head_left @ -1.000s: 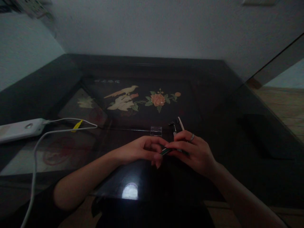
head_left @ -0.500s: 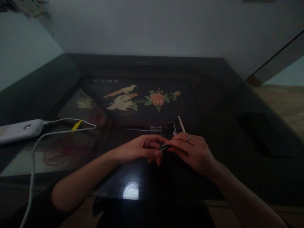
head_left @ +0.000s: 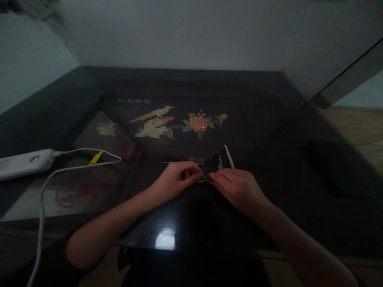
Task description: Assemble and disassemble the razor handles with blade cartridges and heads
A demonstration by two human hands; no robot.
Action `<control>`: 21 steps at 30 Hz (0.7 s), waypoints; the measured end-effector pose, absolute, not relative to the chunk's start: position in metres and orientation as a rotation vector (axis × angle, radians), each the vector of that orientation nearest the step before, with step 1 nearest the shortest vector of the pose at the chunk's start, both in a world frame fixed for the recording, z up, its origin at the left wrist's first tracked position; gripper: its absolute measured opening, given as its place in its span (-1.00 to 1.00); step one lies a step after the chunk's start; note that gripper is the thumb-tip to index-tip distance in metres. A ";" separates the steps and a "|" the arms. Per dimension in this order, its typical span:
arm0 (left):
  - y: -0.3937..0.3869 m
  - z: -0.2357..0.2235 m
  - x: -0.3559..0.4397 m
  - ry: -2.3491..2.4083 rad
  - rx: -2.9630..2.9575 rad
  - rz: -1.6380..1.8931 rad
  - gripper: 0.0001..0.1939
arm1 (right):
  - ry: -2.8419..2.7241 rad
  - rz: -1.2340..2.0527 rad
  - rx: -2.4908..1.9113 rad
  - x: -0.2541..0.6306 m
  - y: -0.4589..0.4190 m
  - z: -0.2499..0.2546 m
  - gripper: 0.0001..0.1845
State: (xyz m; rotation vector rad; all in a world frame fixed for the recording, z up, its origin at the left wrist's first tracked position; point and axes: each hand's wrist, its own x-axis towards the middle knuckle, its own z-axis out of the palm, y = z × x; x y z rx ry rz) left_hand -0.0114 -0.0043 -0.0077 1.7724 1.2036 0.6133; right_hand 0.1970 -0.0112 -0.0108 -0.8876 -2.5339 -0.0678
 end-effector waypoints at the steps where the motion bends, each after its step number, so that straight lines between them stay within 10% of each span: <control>1: -0.004 -0.008 -0.011 1.200 1.807 0.598 -0.83 | -2.536 -0.088 -0.880 0.196 -0.011 -0.011 -0.77; 21: -0.001 -0.006 -0.015 1.098 1.852 0.456 -0.82 | -2.541 -0.032 -0.846 0.193 -0.014 -0.011 -0.79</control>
